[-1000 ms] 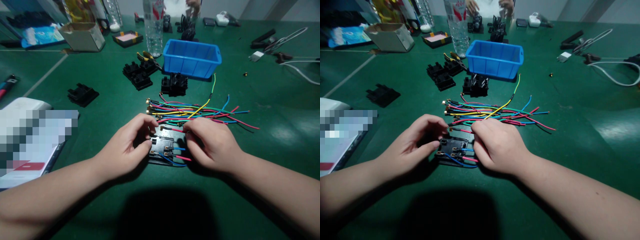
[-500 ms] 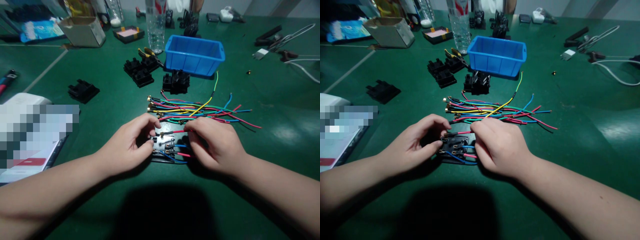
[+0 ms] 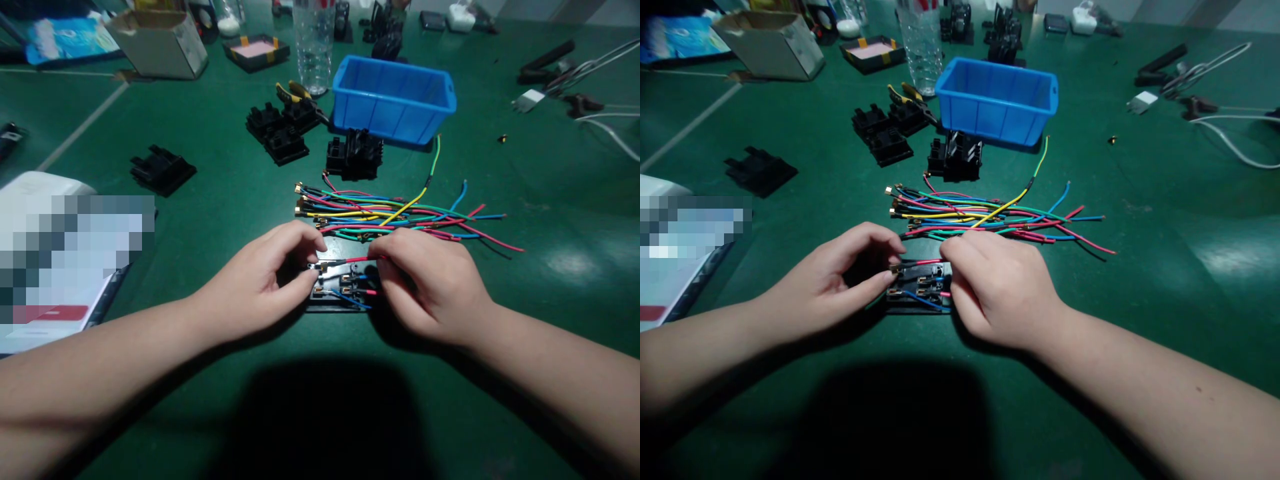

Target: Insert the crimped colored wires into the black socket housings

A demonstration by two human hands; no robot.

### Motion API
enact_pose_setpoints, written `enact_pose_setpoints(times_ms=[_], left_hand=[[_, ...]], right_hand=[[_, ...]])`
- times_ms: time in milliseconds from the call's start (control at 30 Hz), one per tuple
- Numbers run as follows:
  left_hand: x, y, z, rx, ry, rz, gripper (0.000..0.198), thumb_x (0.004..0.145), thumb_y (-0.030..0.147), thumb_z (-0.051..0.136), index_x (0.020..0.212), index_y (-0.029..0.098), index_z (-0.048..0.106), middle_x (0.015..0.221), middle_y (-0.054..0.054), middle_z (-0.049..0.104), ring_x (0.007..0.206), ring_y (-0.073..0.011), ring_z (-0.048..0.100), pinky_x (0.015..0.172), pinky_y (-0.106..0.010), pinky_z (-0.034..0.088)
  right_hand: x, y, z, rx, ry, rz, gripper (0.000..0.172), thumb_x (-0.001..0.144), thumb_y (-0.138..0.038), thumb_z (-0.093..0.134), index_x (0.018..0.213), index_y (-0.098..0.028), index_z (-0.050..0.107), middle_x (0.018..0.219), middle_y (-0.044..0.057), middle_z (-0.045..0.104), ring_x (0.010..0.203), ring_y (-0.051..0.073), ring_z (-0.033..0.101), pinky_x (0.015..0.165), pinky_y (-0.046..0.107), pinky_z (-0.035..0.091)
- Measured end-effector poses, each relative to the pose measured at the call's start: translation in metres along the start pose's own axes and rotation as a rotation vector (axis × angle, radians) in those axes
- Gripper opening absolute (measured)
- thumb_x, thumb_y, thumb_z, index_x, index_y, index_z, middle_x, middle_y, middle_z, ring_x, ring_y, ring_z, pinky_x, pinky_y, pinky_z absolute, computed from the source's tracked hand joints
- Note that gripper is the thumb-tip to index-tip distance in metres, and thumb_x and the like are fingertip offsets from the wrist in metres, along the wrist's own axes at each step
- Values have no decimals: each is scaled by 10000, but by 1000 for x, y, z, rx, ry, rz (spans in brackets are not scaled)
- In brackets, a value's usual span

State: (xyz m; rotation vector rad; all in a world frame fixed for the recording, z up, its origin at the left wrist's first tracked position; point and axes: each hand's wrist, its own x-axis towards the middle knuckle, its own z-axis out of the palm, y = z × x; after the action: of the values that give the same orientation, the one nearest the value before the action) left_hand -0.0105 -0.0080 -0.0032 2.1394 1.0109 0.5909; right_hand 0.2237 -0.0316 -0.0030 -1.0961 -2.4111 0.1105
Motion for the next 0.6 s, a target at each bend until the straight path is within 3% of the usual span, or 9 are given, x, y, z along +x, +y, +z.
enact_pose_setpoints(times_ms=[300, 600], left_hand=[[-1, 1, -1, 22, -5, 36, 165, 883, 189, 519, 1043, 150, 536, 971, -20, 595, 864, -141, 570, 787, -278, 449], [-2, -1, 0, 129, -49, 137, 347, 862, 336, 604, 1128, 136, 504, 1089, -56, 566, 1014, -194, 516, 898, -328, 417]], right_hand=[[-1, 0, 2, -59, -37, 40, 156, 834, -146, 435, 952, -201, 521, 767, 31, 611, 583, 165, 532, 538, 282, 410], [-2, 1, 3, -71, -18, 50, 170, 833, -148, 446, 983, -196, 509, 824, 56, 642, 636, 183, 580, 560, 291, 441]])
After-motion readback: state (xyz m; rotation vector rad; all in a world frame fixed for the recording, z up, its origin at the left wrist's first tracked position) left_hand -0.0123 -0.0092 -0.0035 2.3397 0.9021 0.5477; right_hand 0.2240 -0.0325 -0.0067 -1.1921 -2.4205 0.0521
